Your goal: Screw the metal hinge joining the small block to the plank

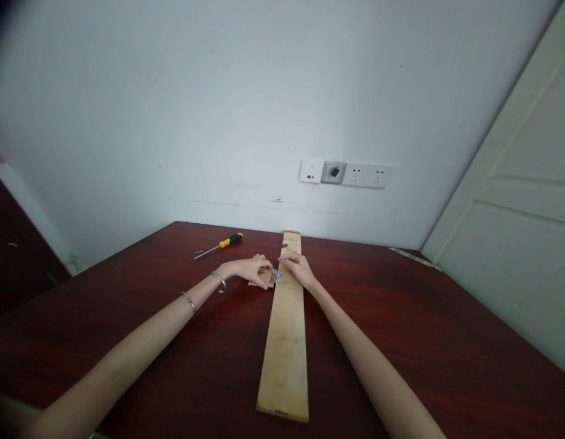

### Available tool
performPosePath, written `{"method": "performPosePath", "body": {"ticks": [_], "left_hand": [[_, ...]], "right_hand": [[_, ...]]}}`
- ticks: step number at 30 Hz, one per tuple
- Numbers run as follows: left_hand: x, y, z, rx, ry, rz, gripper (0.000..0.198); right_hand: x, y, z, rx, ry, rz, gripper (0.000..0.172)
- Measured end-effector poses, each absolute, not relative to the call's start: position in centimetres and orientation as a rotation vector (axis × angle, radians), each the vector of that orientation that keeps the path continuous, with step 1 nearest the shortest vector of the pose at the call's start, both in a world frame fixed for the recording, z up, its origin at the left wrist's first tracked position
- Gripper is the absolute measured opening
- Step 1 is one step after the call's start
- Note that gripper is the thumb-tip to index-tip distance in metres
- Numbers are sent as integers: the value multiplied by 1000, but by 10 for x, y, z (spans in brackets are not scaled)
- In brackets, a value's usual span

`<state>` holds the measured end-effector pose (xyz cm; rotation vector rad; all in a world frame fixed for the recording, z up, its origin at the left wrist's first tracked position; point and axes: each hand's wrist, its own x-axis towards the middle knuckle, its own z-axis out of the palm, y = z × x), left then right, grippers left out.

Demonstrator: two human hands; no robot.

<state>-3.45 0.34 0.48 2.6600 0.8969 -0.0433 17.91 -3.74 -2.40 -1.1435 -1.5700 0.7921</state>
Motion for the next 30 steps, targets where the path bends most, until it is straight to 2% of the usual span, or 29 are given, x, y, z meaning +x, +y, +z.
{"method": "performPosePath", "body": {"ticks": [9, 18, 24, 30], "left_hand": [[-38, 3, 13, 2638, 889, -12, 80], [-115, 42, 59, 2405, 1129, 702, 42], [-195, 65, 57, 2262, 1630, 627, 23], [-241, 64, 42, 2237, 1725, 431, 10]], "right_hand": [[180, -38, -25, -1143, -1552, 805, 29], [178, -38, -28, -1151, -1577, 789, 32], [177, -41, -30, -1154, -1595, 791, 28], [177, -40, -32, -1153, -1608, 789, 26]]}}
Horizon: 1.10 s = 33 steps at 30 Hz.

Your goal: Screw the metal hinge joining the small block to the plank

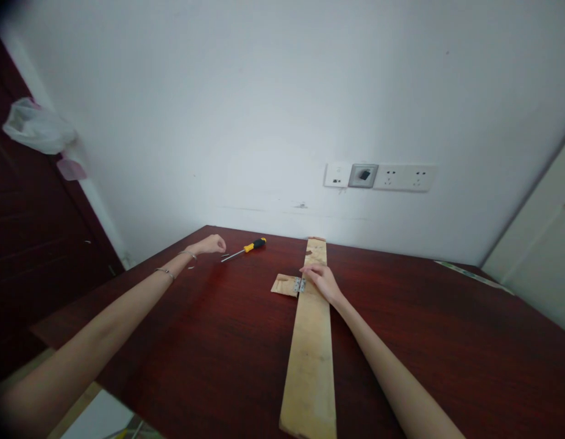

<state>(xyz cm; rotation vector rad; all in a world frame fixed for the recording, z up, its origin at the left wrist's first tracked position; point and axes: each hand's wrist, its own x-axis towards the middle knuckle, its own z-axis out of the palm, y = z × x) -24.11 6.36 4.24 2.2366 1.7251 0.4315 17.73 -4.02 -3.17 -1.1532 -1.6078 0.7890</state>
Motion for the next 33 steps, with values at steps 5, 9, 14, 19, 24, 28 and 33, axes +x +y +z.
{"method": "performPosePath", "body": {"ticks": [5, 9, 14, 19, 24, 28, 33], "left_hand": [[-254, 63, 19, 2267, 1727, 371, 15], [-255, 63, 4, 2320, 1726, 362, 20], [-252, 65, 1, 2438, 1739, 335, 16], [-252, 66, 0, 2533, 1733, 315, 14], [-247, 68, 2, 2602, 1699, 342, 13], [-228, 71, 17, 2668, 1651, 472, 12], [-169, 74, 38, 2615, 1350, 1047, 12]], "right_hand": [[177, -42, -30, -1160, -1622, 783, 26], [176, -44, -30, -1168, -1620, 773, 27], [175, -46, -28, -1174, -1610, 777, 27], [174, -47, -26, -1168, -1590, 785, 25], [173, -47, -24, -1154, -1559, 804, 25], [173, -44, -24, -1142, -1509, 819, 25], [172, -42, -25, -1140, -1405, 824, 28]]}}
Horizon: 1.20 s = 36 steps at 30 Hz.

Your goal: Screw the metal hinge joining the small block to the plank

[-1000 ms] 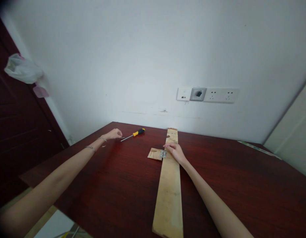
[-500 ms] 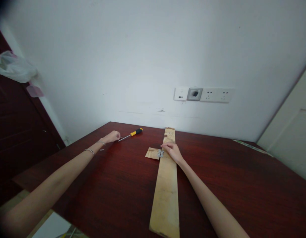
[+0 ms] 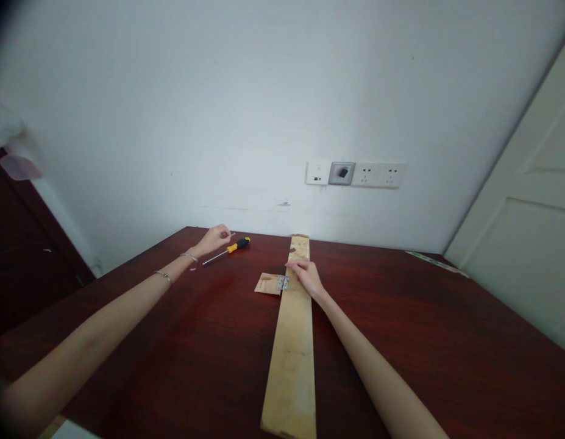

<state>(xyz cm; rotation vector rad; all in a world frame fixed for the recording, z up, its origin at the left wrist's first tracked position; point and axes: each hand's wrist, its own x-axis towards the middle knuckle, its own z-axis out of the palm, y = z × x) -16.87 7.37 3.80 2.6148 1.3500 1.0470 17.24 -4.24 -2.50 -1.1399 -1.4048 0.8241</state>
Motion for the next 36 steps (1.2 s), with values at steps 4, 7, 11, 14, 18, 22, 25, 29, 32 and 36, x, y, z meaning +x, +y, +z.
{"method": "performPosePath", "body": {"ticks": [4, 7, 11, 14, 18, 22, 25, 29, 32, 36], "left_hand": [[-102, 62, 40, 2477, 1045, 1301, 7], [-54, 44, 33, 2406, 873, 1384, 6], [-11, 20, 22, 2311, 732, 1379, 8], [6, 10, 15, 2202, 665, 1360, 8], [13, 6, 9, 2066, 633, 1345, 9], [12, 6, 6, 2009, 618, 1326, 9], [12, 6, 4, 1999, 610, 1313, 9], [13, 5, 2, 2023, 610, 1264, 9], [11, 6, 4, 2058, 623, 1175, 10], [-6, 13, 15, 2208, 615, 931, 16]], "right_hand": [[170, -43, -25, -1117, -1344, 816, 30], [167, -43, -23, -1100, -1309, 794, 34], [167, -42, -14, -1071, -1276, 750, 41], [169, -41, -4, -1050, -1264, 727, 43], [171, -42, 3, -1040, -1250, 724, 42], [168, -43, 3, -1048, -1246, 737, 44], [166, -44, 2, -1054, -1256, 744, 43], [166, -44, 1, -1062, -1283, 739, 44], [168, -44, 0, -1069, -1313, 736, 45], [169, -44, -3, -1082, -1363, 732, 44]]}}
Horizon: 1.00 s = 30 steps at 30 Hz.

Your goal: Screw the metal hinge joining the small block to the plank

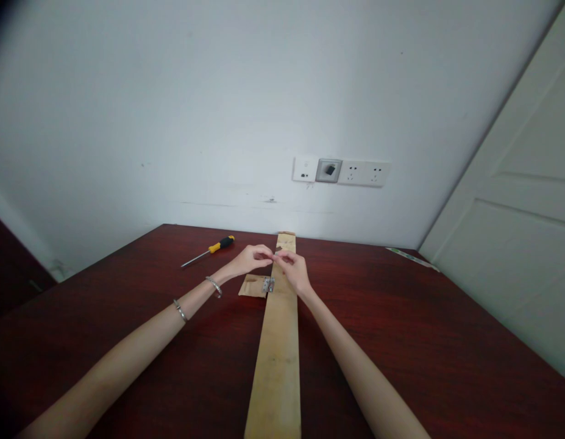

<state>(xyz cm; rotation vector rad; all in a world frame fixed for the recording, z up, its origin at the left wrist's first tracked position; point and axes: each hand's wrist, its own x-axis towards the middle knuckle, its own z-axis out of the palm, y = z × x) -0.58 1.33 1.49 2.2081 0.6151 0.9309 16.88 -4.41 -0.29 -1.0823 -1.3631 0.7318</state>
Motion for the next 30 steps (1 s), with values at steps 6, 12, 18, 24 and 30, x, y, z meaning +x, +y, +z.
{"method": "performPosePath", "body": {"ticks": [6, 12, 18, 24, 30], "left_hand": [[-44, 19, 33, 2678, 748, 351, 47], [-44, 5, 23, 2707, 886, -31, 86], [-32, -2, 12, 2697, 916, -78, 94], [-28, -2, 5, 2686, 889, 1, 85], [-29, 2, 4, 2716, 868, -18, 75]], "right_hand": [[164, -47, -12, -1104, -1493, 720, 24], [160, -54, -21, -1096, -1652, 708, 16], [168, -55, -28, -1154, -1716, 641, 14], [170, -55, -29, -1141, -1788, 639, 11], [169, -57, -27, -1141, -1830, 645, 10]]}}
